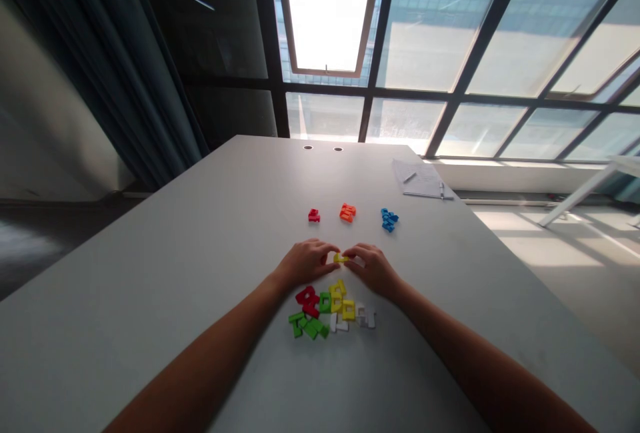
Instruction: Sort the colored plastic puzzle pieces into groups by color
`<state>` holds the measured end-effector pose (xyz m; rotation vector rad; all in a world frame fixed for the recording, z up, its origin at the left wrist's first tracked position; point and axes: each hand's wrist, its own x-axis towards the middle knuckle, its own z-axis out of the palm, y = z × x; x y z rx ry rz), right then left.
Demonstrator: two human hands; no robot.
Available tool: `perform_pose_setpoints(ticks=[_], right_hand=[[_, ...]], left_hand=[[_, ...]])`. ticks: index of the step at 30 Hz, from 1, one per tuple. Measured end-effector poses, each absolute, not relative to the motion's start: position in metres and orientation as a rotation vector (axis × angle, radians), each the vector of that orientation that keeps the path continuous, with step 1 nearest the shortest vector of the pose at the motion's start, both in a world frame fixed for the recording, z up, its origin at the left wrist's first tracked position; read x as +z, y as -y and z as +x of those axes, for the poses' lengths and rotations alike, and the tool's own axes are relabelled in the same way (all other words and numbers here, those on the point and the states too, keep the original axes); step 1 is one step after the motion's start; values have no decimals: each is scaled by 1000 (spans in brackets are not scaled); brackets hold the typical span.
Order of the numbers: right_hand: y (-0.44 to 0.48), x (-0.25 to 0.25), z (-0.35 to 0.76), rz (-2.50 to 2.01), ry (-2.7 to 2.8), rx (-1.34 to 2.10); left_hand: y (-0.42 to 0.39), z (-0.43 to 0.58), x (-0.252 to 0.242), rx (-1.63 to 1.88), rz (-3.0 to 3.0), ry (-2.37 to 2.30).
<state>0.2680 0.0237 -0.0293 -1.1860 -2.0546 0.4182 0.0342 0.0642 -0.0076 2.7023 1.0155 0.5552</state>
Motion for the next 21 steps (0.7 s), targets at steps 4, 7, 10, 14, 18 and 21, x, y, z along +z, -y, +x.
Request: perform_pose_setpoints(ticks=[4, 7, 10, 14, 18, 21], right_hand=[[-24, -30, 267, -1191, 2068, 397], [-24, -30, 266, -1180, 2073, 389], [-24, -28, 266, -1181, 2063, 409], [-24, -24, 266, -1191, 2042, 454], [-24, -24, 267, -1182, 2039, 465], [-24, -26, 267, -1184, 2033, 466]], left_hand=[[-64, 34, -8, 562, 2693, -1023], [-64, 34, -8, 563, 2700, -1019], [-64, 34, -8, 552, 2713, -1016], [-64, 35, -7, 531, 2711, -1021], [-64, 34, -7, 521, 2689, -1029], [-65, 34, -7, 526, 2668, -1044]])
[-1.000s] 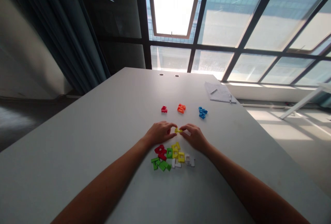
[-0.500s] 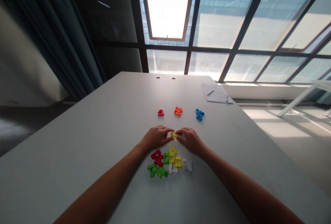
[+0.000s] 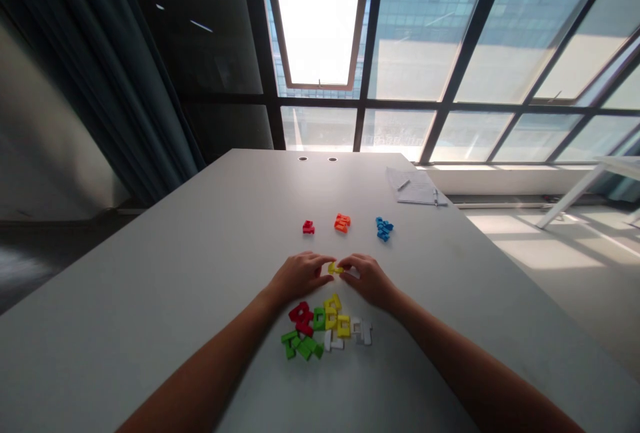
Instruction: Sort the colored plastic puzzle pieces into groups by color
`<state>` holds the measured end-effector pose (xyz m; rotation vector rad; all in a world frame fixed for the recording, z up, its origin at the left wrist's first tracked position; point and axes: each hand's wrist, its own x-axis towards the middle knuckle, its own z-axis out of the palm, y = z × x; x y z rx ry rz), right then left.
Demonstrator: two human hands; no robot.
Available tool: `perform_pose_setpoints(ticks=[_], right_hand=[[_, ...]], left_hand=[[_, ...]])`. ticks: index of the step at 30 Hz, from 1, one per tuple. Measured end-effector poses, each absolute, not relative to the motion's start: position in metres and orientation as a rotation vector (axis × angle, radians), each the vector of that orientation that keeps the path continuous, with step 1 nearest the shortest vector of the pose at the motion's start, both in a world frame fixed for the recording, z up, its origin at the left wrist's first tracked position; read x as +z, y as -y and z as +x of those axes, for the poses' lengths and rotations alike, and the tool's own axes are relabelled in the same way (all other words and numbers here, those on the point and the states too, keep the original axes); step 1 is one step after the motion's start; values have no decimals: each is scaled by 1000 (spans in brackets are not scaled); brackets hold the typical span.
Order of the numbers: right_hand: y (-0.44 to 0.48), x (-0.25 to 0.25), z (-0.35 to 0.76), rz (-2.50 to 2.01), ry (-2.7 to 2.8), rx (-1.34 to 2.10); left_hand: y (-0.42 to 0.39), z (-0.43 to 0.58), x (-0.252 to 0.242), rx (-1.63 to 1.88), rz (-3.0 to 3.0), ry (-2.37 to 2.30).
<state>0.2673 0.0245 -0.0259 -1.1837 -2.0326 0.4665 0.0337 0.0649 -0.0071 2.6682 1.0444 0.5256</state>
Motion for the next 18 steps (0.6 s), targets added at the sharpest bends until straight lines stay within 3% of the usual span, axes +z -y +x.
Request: perform_pose_setpoints(ticks=[18], right_hand=[[-25, -29, 267, -1188, 2073, 408]], left_hand=[[-61, 34, -6, 493, 2744, -1033]])
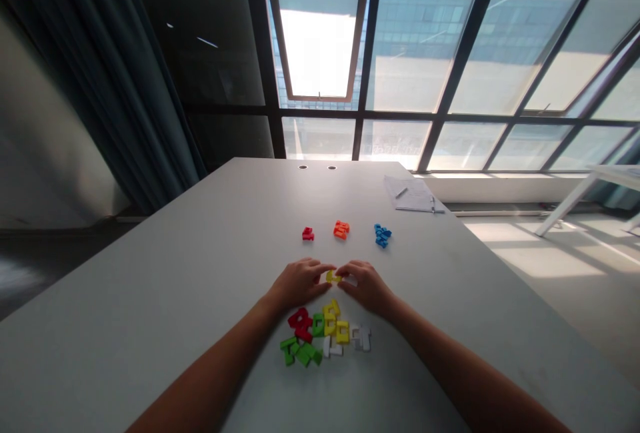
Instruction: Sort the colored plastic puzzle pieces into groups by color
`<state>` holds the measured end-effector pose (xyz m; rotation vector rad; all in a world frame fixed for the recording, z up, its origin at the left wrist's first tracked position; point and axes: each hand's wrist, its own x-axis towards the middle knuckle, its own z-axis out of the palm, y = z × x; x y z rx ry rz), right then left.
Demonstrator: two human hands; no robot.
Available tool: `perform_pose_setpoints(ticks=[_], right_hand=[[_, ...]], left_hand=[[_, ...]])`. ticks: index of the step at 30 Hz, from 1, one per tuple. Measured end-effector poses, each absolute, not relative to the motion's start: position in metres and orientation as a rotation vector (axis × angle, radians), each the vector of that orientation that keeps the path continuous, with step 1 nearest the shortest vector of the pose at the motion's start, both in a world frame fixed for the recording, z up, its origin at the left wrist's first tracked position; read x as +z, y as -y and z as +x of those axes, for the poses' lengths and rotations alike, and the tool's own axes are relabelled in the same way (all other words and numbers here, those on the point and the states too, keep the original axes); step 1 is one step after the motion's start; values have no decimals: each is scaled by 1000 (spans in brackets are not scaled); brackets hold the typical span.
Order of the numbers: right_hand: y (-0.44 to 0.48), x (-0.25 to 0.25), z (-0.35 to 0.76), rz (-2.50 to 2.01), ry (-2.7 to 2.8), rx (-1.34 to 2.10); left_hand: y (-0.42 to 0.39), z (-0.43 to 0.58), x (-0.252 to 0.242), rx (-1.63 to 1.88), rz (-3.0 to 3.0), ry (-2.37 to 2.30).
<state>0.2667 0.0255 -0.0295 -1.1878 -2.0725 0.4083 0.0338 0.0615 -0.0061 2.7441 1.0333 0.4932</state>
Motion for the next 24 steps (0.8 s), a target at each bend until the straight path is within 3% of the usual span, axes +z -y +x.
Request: perform_pose_setpoints(ticks=[24], right_hand=[[-25, -29, 267, -1161, 2075, 388]], left_hand=[[-62, 34, -8, 524, 2733, -1037]])
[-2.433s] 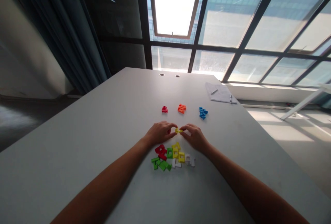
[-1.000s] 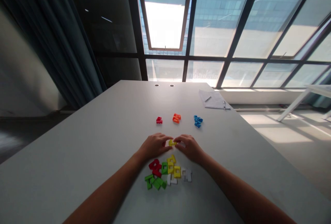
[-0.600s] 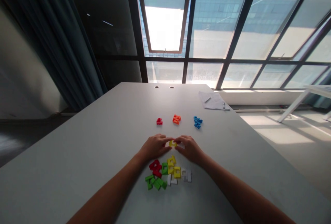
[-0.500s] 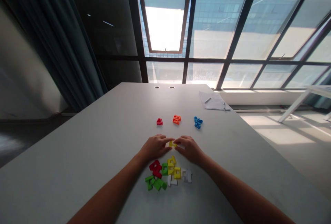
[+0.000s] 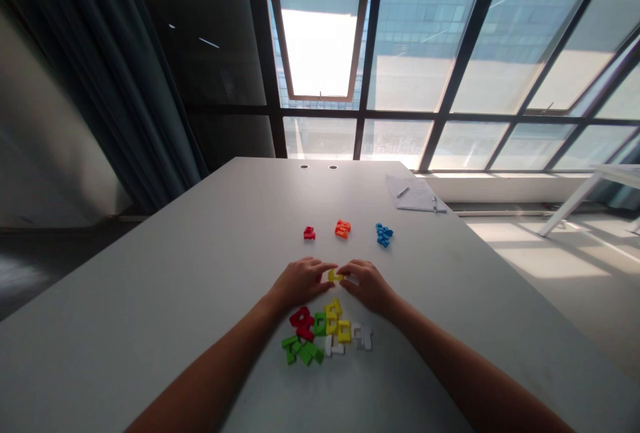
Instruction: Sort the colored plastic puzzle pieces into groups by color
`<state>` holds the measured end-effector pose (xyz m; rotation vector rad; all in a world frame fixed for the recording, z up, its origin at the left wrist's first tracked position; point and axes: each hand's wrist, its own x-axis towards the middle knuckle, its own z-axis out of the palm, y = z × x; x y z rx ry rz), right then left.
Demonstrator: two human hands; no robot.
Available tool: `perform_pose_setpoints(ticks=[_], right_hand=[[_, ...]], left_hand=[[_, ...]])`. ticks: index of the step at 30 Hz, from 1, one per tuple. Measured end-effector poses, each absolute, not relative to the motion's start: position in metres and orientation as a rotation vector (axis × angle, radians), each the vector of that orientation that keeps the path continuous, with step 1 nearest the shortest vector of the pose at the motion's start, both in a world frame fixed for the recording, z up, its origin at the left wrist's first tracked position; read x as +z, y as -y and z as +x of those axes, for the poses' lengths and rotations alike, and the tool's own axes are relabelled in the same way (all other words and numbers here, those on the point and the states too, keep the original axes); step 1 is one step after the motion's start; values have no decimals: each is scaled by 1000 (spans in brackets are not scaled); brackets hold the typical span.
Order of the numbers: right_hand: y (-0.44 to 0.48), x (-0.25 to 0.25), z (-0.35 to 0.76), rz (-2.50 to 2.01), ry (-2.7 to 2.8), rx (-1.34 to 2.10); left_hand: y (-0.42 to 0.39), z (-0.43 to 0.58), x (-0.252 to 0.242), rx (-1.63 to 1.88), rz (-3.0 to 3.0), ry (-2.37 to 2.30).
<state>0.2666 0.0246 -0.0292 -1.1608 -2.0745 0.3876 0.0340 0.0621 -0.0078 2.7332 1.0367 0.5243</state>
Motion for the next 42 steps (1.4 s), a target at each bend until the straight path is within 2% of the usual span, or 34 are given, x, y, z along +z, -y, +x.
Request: perform_pose_setpoints(ticks=[9, 16, 22, 29, 36, 42], right_hand=[[-22, -25, 266, -1157, 2045, 441], [-28, -31, 276, -1462, 1906, 98], [-31, -31, 281, -1612, 1961, 56], [-32, -36, 283, -1557, 1926, 105], [-30, -38, 280, -1531, 2183, 86], [-25, -29, 283, -1125, 2129, 127]], left_hand=[[-64, 34, -10, 546, 2685, -1051], [-64, 35, -11, 547, 2616, -1170], [-62, 36, -7, 541, 2629, -1133], [-63, 36, -9, 562, 2620, -1118], [-62, 37, -8, 558, 2642, -1126], [-62, 37, -7, 563, 2641, -1115]])
